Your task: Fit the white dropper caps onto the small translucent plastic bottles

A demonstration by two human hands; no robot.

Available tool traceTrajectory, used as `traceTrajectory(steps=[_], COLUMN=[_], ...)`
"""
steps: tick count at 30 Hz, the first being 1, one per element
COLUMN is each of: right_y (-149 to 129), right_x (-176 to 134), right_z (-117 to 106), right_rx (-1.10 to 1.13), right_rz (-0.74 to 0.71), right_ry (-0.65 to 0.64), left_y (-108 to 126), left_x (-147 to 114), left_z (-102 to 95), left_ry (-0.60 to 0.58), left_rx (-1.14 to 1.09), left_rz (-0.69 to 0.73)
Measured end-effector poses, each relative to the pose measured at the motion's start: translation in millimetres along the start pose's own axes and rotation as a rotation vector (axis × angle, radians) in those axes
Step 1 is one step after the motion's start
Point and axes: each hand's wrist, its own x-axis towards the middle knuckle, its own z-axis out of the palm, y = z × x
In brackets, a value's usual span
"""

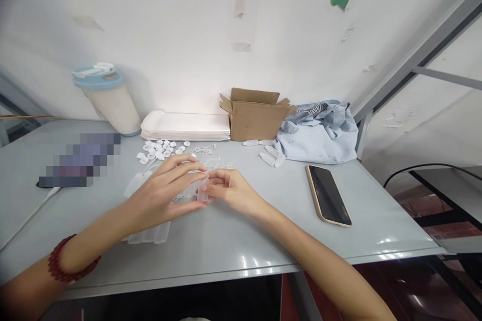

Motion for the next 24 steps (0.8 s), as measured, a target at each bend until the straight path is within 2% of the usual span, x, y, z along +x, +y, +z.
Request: traceTrajectory(steps=[5, 10, 14, 20, 24], right_y=[4, -1, -1, 8, 6], right_x=[0, -4, -8, -11, -12], right_z=[-3, -3, 1, 9, 12], right_rx=[-0.034, -0.132, -0.227, -0.499, -0.682], right_rz=[0.042, 0.169, 0.249, 0.11, 0.033], right_ry=[-0.047, -0.257, -0.403, -0.495, -0.521], left_y=[3, 13, 21, 22, 16], left_x=[1, -4, -23, -65, -77], left_z=[-7.9, -21.4, -22.2, -8.4, -6.8], left_ry=[-0.106, -0.277, -0.338, -0.286, -0.281], left_rx=[-0.053, -0.208, -0.217, -0.103, -0.051], left_rz=[-0.033, -0.056, -0.104, -0.191, -0.214])
